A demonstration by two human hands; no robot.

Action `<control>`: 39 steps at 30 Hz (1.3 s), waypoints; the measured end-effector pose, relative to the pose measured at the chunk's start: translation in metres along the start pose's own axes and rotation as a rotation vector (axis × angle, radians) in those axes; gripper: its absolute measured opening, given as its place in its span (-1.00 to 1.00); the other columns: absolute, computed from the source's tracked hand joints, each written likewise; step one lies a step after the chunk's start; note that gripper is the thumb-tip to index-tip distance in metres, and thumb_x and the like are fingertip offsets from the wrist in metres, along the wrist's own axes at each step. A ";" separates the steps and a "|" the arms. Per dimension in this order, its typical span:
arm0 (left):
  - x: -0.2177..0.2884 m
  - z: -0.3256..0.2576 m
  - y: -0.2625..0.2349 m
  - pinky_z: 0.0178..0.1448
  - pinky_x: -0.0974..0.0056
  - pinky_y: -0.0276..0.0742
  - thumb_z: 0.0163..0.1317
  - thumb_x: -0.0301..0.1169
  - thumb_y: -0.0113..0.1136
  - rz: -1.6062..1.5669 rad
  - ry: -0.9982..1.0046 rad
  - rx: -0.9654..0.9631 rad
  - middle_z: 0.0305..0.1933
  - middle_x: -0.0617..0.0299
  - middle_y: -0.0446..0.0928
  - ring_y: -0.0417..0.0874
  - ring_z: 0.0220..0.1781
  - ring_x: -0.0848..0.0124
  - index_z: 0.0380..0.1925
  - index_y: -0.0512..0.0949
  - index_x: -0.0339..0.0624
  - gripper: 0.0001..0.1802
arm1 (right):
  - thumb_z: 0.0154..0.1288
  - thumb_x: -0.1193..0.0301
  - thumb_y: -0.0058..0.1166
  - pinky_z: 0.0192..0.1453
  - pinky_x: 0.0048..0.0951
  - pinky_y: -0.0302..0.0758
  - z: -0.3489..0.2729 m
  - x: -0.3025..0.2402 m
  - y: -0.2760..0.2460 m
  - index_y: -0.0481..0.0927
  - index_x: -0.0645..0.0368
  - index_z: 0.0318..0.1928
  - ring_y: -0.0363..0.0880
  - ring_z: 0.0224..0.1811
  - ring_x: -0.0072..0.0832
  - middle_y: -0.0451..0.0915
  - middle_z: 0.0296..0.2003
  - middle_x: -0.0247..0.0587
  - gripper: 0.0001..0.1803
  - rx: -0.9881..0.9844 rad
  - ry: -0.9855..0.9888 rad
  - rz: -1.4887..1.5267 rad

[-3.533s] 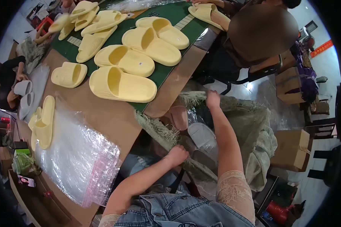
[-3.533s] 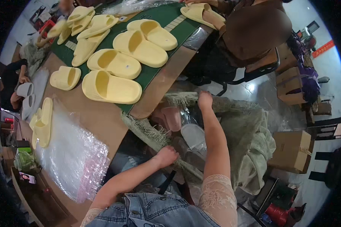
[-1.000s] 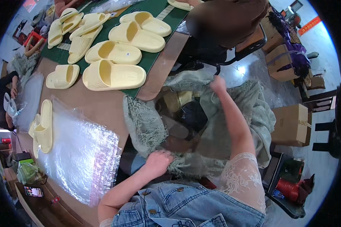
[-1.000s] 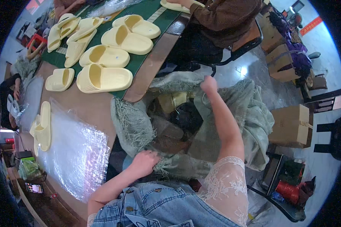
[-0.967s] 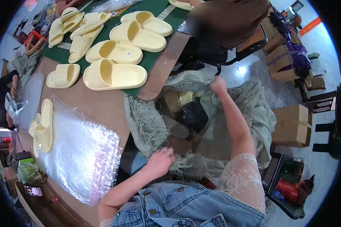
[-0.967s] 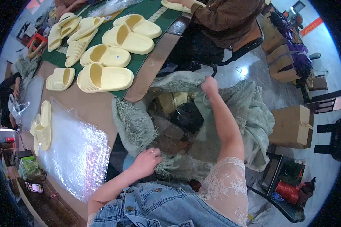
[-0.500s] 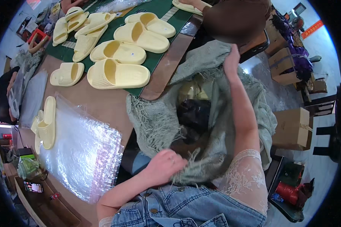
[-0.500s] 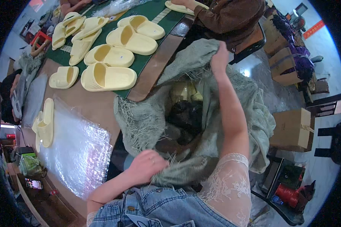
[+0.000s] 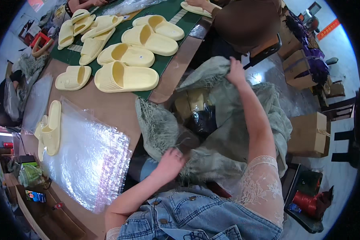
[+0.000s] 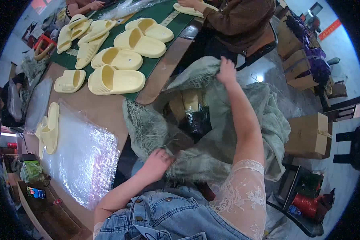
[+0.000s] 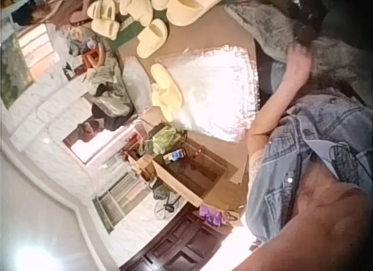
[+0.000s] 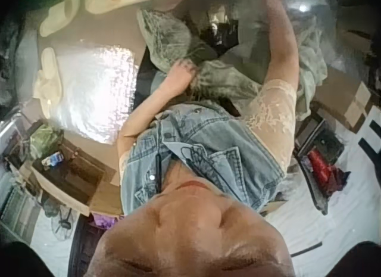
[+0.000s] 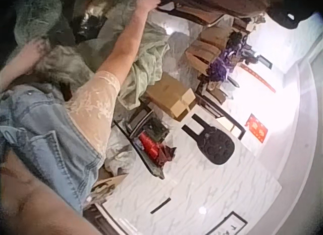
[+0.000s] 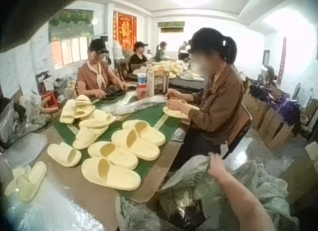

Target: The person repeatedly picks up pairs of plastic slippers in various colors, places them into clear plastic bags, and sets the packaged pairs aside. The task involves handling yellow, white, black, and pink slippers, ensuring each pair is individually bagged for distribution.

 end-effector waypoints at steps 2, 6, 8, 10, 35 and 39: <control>-0.027 -0.008 0.038 0.35 0.02 0.37 0.13 -0.48 0.09 0.047 -0.225 -0.047 0.07 0.01 0.57 0.49 0.25 0.07 0.12 0.54 -0.24 -0.52 | 0.12 0.24 0.37 0.31 0.01 0.40 -0.035 -0.021 0.012 0.46 0.09 0.25 0.41 0.31 -0.01 0.47 0.23 0.08 -0.33 -0.120 -0.090 -0.167; -0.038 -0.021 0.050 0.44 -0.04 0.31 0.11 -0.50 0.18 0.140 -0.182 0.116 0.20 -0.07 0.49 0.45 0.33 -0.01 0.28 0.41 -0.24 -0.36 | 0.07 0.09 0.42 0.32 0.04 0.41 -0.095 -0.015 0.023 0.47 0.06 0.26 0.39 0.34 0.01 0.47 0.24 0.05 -0.24 -0.368 -0.255 -0.105; -0.023 -0.018 0.028 0.50 -0.06 0.26 0.03 -0.48 0.29 0.013 -0.074 0.114 0.25 -0.08 0.45 0.42 0.35 -0.03 0.31 0.39 -0.20 -0.26 | 0.09 0.02 0.38 0.28 0.00 0.46 -0.120 -0.004 0.020 0.55 0.09 0.20 0.49 0.26 -0.03 0.57 0.14 0.03 -0.30 -0.546 -0.284 -0.054; -0.012 -0.014 0.022 0.54 -0.08 0.21 -0.14 -0.41 0.48 -0.059 0.040 0.121 0.27 -0.06 0.43 0.39 0.39 -0.03 0.34 0.38 -0.13 -0.09 | 0.06 0.02 0.40 0.18 -0.05 0.51 -0.138 0.007 0.013 0.58 0.14 0.12 0.58 0.10 0.00 0.64 -0.02 0.04 -0.32 -0.705 -0.238 -0.026; -0.103 -0.375 -0.083 0.54 -0.04 0.20 0.10 -0.05 0.41 0.031 -0.852 0.743 0.50 0.03 0.30 0.21 0.55 -0.02 0.25 0.51 -0.10 -0.28 | 0.17 0.30 0.30 0.18 -0.09 0.48 -0.075 -0.414 -0.040 0.49 0.17 0.14 0.47 0.11 0.04 0.50 0.04 0.08 -0.46 0.060 -0.646 0.249; -0.124 -0.361 -0.059 0.58 -0.03 0.12 0.11 0.08 0.38 -0.026 -0.813 0.730 0.52 0.07 0.29 0.19 0.57 0.01 0.28 0.51 -0.01 -0.24 | 0.22 0.35 0.18 0.23 -0.02 0.47 -0.015 -0.432 0.028 0.48 0.21 0.14 0.46 0.15 0.10 0.44 0.13 0.17 -0.52 -0.127 -0.610 0.007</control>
Point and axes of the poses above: each hand's wrist, its own z-axis towards the middle knuckle, its own y-axis out of the palm, x = y × z, the point moved 7 cm from there along z, towards the middle knuckle
